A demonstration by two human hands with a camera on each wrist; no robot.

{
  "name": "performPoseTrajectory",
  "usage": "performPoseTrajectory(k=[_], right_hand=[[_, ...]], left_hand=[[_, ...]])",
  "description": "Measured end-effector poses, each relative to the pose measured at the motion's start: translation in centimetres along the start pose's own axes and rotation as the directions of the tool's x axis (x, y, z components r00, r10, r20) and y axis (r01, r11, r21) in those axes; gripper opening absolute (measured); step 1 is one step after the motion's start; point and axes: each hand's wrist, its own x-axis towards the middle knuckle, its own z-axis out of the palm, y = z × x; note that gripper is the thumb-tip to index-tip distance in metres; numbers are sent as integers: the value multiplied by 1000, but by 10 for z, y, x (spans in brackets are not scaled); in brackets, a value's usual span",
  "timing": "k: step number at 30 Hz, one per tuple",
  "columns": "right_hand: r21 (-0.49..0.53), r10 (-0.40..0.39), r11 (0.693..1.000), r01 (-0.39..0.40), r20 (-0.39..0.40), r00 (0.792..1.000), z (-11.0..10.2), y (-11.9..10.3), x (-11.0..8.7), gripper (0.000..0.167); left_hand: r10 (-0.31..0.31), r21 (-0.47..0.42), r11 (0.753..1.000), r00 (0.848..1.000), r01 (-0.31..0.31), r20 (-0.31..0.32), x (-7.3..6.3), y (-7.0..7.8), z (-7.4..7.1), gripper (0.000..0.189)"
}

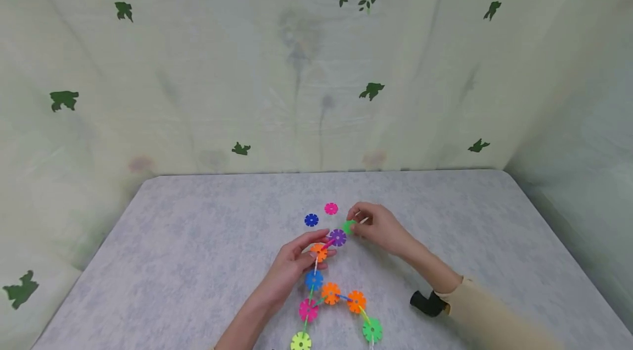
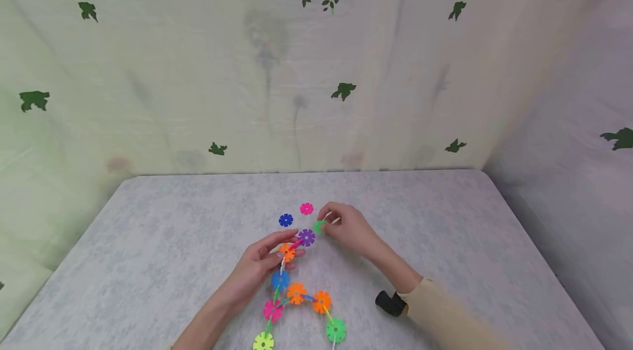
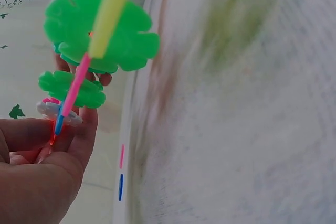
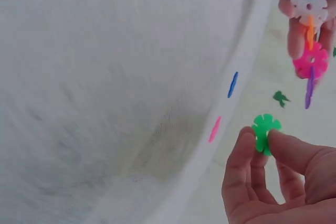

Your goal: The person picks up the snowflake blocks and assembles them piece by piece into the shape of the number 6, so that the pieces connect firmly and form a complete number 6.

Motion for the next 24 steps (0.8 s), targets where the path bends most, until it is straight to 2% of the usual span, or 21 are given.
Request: performPoseTrajectory(k=[6, 12, 16, 24], right_hand=[[108, 1, 994, 10, -99, 995, 0, -4, -29, 14], [184, 76, 982, -42, -181, 980, 9, -9, -46, 15], [187, 107, 980, -65, -223, 969, 16, -12, -52, 14], [166, 91, 985, -47, -272, 958, 22, -17, -58, 14]], left_hand=[[23, 16, 1000, 1000, -23, 20, 1, 1, 0, 46], [22, 22, 1000, 1000, -23, 21, 1, 2, 1, 44], [22, 14, 1000, 999, -23, 27, 0, 3, 2, 43], [7, 9, 1000, 999, -7, 49, -1, 4, 5, 40]])
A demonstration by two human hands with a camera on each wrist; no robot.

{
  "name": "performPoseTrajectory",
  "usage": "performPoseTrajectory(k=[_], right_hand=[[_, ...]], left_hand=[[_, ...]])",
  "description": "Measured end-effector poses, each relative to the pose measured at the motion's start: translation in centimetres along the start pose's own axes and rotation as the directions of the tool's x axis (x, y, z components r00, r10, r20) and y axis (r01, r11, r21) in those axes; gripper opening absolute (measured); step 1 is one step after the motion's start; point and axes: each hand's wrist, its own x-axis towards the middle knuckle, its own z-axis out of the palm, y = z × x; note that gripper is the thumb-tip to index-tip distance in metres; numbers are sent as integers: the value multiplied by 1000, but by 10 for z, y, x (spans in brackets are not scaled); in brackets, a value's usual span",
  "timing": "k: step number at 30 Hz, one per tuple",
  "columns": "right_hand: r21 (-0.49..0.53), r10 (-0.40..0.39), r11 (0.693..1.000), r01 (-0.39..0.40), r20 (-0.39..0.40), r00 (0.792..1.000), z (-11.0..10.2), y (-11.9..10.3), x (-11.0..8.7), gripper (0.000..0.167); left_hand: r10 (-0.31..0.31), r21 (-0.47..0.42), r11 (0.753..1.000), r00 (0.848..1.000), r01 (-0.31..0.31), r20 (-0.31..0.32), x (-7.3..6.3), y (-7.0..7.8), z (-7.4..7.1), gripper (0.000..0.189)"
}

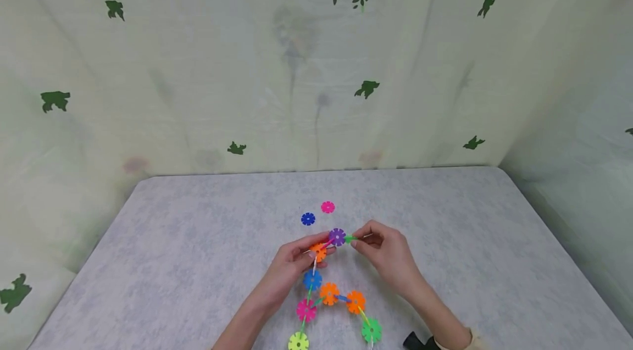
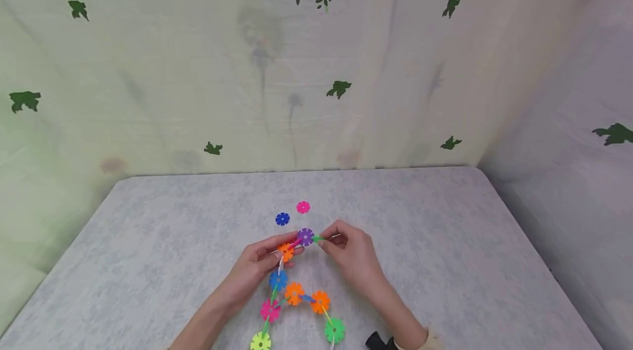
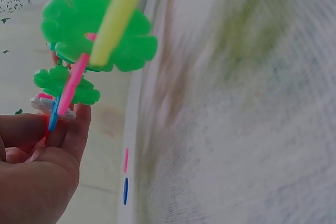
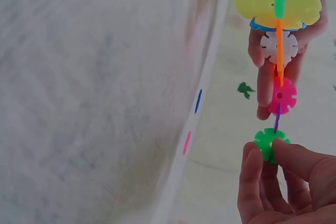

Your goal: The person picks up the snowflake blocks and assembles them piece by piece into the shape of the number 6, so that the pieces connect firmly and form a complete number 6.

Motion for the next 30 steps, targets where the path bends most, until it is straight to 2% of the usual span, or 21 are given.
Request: performPoseTrajectory(k=[13, 16, 18, 20, 24, 27, 30], right_hand=[[13, -53, 999, 53, 1, 999, 4, -4, 0, 16], [32, -44, 999, 43, 36, 998, 1, -1, 1, 13], [46, -35, 998, 30, 90, 995, -2, 3, 3, 10], [52, -30, 998, 22, 161, 986, -8, 7, 7, 8], [57, -34, 998, 17, 302, 953, -20, 13, 22, 20], [60, -59, 997, 40, 363, 930, -26, 15, 39, 25], [57, -87, 996, 69, 402, 911, -25, 16, 60, 21]], left_hand=[[7, -7, 1000, 1000, -7, -4, 0, 1, -2, 40], [4, -17, 1000, 1000, -4, 1, 1, 1, -1, 41], [-11, -11, 1000, 1000, 11, -4, 1, 2, -1, 43], [-30, -6, 1000, 999, 30, -13, 1, 1, -1, 46], [-61, -11, 998, 997, 61, -46, 3, 0, -3, 49], [-75, -36, 997, 995, 73, -64, 4, -1, -5, 45], [-87, -46, 995, 994, 84, -70, 4, -2, -7, 40]])
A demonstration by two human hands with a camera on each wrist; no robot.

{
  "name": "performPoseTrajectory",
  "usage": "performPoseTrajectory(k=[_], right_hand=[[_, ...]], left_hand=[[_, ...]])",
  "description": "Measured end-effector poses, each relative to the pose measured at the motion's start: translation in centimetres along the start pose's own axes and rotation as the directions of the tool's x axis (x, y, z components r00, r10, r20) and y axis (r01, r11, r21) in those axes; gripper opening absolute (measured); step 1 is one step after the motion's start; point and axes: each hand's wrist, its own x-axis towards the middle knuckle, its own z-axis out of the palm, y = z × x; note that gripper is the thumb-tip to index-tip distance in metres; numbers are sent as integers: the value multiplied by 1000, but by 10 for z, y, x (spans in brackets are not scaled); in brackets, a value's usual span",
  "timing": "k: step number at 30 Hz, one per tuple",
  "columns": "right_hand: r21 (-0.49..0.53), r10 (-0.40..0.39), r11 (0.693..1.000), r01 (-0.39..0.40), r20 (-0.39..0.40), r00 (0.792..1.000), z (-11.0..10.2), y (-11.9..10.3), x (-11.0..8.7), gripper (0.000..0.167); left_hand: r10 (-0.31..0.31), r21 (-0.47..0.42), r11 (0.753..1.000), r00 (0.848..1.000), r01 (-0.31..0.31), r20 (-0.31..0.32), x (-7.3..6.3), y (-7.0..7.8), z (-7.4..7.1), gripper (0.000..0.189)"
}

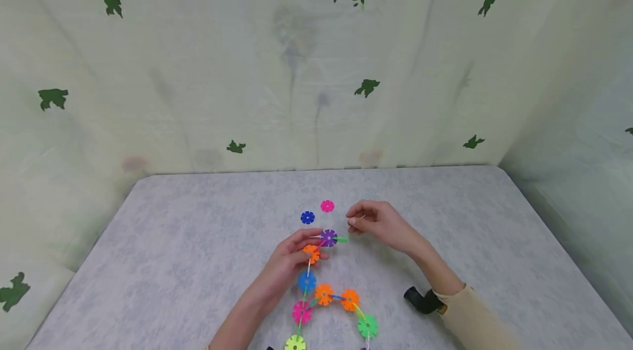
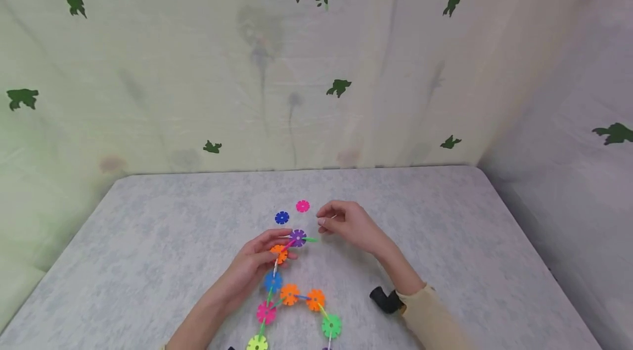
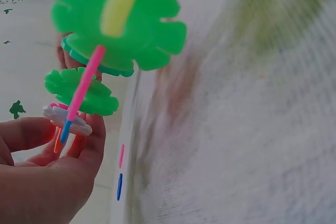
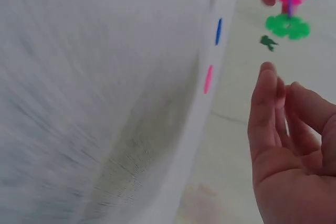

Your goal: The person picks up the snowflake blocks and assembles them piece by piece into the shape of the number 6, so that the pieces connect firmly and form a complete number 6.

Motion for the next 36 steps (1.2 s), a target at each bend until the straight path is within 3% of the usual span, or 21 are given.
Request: performPoseTrajectory(k=[5, 10, 16, 26, 36], right_hand=[[-154, 8, 988, -5, 18, 1000, -3, 3, 37, 19], [-365, 22, 931, -15, 15, 1000, -1, 4, 67, 23], [-442, 42, 897, -4, 76, 996, 1, 10, 90, 31], [-541, 45, 841, 14, 96, 994, 7, 16, 96, 22], [-463, 85, 884, -66, 19, 996, 5, 13, 81, 16]], left_hand=[[-13, 7, 1000, 1000, 13, -5, 2, -2, -2, 37], [-18, 34, 999, 1000, 19, -6, 3, -1, -2, 43], [-15, 70, 997, 1000, 15, -6, 4, -3, -2, 47], [15, 50, 999, 1000, -15, 10, 4, -4, -1, 44], [15, 42, 999, 1000, -15, 11, 1, -2, 1, 47]])
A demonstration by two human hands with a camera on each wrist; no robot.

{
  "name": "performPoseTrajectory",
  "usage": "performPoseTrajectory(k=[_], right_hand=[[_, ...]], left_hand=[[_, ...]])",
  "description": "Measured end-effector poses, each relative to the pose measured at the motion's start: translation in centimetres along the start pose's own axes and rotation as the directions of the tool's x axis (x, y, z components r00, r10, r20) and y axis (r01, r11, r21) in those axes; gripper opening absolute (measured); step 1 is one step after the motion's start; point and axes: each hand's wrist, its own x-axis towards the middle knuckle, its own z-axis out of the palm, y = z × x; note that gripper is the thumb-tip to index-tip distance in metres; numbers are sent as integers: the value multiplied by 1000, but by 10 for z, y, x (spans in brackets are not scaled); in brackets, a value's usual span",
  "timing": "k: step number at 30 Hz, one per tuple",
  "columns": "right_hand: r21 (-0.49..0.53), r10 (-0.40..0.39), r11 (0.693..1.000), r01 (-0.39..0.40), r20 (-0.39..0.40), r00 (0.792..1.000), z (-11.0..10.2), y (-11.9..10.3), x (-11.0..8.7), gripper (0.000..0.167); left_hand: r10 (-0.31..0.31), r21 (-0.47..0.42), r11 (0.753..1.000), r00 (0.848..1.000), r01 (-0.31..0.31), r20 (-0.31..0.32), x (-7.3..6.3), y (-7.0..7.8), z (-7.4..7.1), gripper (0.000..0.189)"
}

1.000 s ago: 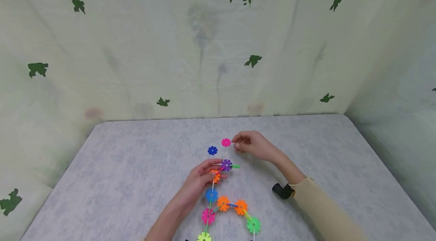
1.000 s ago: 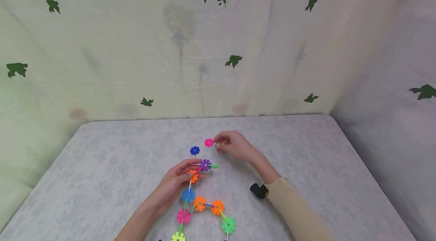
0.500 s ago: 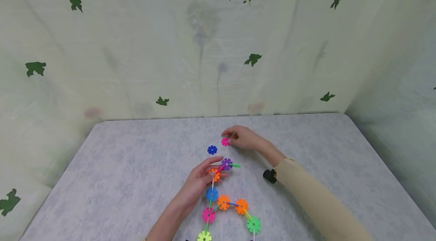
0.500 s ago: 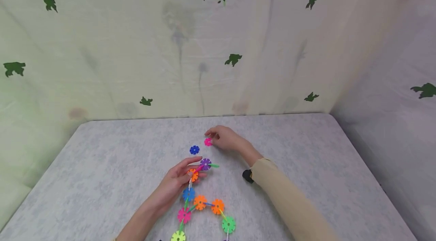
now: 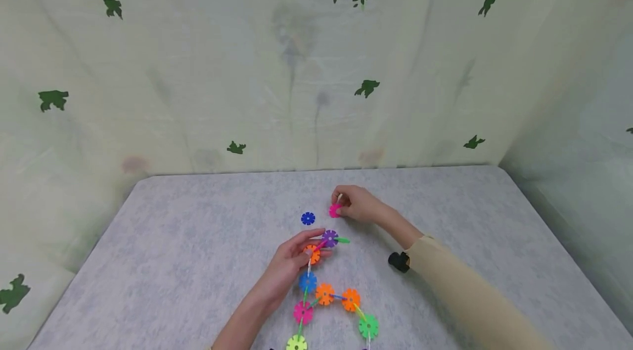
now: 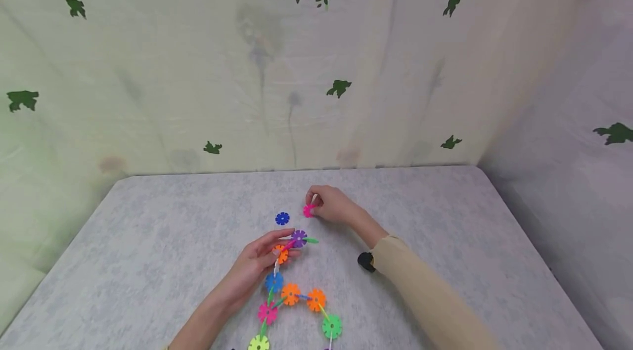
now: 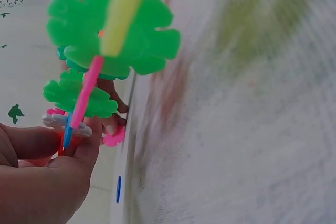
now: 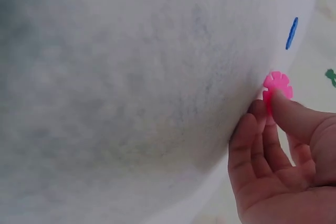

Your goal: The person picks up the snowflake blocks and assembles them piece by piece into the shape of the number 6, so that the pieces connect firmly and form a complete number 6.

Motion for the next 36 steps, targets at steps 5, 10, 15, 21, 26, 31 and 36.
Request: performPoseTrajectory(k=[5, 10, 15, 21, 26, 31, 36], right_hand=[[64, -15, 998, 17, -40, 999, -3, 6, -22, 14], [190, -45, 980, 64, -102, 994, -7, 5, -55, 13], [259, -1, 964, 55, -207, 978, -3, -5, -91, 15], [326, 96, 945, -1, -275, 957, 6, -15, -120, 18], [420, 168, 907, -34, -287, 943, 12, -24, -127, 18], [500, 216, 865, -39, -301, 929, 18, -30, -127, 18], [621, 273, 784, -11, -330, 904, 24, -32, -126, 21]], left_hand=[[-19, -17, 1000, 1000, 19, -18, 0, 0, 2, 48], [-31, -30, 999, 999, 30, -33, -1, -1, 3, 45], [-21, -19, 1000, 999, 20, -38, -1, 0, 4, 44], [-5, 13, 1000, 999, 5, -47, -1, 1, 3, 47], [8, -4, 1000, 999, -8, -43, 0, 2, 3, 47], [25, -4, 1000, 999, -25, -31, -1, 2, 4, 45], [51, -9, 999, 998, -51, -25, -3, 3, 5, 44]])
